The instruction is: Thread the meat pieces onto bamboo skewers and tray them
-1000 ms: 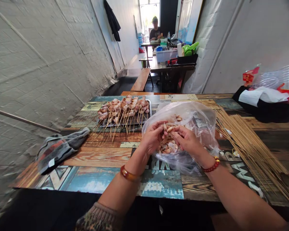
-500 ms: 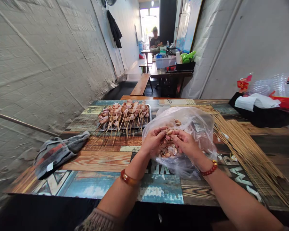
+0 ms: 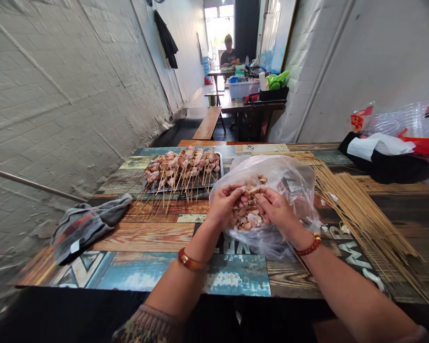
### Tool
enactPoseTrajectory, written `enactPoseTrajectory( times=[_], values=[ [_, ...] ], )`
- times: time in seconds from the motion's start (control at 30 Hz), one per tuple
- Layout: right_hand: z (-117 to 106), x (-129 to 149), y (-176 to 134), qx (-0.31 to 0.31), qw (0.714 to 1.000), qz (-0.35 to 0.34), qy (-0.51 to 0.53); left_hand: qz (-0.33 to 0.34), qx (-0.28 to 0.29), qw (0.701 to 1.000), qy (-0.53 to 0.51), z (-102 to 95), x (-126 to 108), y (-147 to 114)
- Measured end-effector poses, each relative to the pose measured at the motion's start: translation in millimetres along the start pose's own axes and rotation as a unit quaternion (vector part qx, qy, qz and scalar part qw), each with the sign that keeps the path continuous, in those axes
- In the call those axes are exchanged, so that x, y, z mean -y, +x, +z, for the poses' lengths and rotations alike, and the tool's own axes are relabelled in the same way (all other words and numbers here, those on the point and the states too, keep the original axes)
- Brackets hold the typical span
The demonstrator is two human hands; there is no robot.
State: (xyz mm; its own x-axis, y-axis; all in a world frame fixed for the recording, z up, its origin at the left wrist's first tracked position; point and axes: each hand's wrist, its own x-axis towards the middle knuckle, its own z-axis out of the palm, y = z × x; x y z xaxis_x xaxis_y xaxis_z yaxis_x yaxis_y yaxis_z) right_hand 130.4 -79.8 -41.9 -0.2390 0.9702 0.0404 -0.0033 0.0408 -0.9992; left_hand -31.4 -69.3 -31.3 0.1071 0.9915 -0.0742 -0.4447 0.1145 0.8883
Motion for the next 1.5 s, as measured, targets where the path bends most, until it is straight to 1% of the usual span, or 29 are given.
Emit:
enactPoseTrajectory(
  times=[0.1, 0.23, 0.37, 0.53, 0.7, 0.77, 0.9, 1.0, 1.17, 1.37, 1.5],
  values=[
    [0.9, 1.9, -0.9, -0.009, 1.000, -0.001, 0.017, -0.006, -0.007, 1.000, -0.016, -0.5, 0.5, 1.0],
    [1.7, 3.4, -2.5, 0.002, 1.000, -0.005, 0.027, -0.006, -0.015, 1.000, -0.022, 0.2, 0.8, 0.9],
    [2.6, 4.3, -4.1, 0.009, 1.000, -0.006, 0.005, 0.005, -0.025, 1.000, -0.015, 0.9, 0.8, 0.3],
    [4.9, 3.2, -5.4, 0.018, 0.995, -0.064, -0.077, 0.014, -0.029, 0.999, 0.004, -1.8, 4.4, 2.4],
    [5.6, -0.8, -5.5, -0.009, 0.979, -0.132, -0.153, 0.050, -0.027, 0.997, 0.057, -4.0, 7.3, 4.2],
    [5.9, -0.8, -5.8, -0.016, 0.974, -0.143, -0.176, 0.064, -0.032, 0.994, 0.079, -2.9, 6.5, 3.6],
    [6.8, 0.3, -6.4, -0.024, 0.976, -0.116, -0.184, 0.091, -0.049, 0.987, 0.121, 0.6, 4.9, 1.6],
    [6.2, -0.6, -5.7, -0.011, 0.981, -0.099, -0.167, 0.099, -0.051, 0.985, 0.134, 1.5, 5.4, 1.3],
    [4.6, -2.8, -4.2, -0.004, 0.979, -0.114, -0.167, 0.106, -0.048, 0.982, 0.148, 1.3, 6.2, 2.4],
    [4.1, -4.1, -4.2, -0.002, 0.983, -0.116, -0.145, 0.103, -0.045, 0.985, 0.132, 4.6, 4.1, 1.0],
    [4.5, -2.5, -4.1, 0.003, 0.984, -0.112, -0.142, 0.110, -0.045, 0.983, 0.138, 2.9, 5.7, 2.0]
  ],
)
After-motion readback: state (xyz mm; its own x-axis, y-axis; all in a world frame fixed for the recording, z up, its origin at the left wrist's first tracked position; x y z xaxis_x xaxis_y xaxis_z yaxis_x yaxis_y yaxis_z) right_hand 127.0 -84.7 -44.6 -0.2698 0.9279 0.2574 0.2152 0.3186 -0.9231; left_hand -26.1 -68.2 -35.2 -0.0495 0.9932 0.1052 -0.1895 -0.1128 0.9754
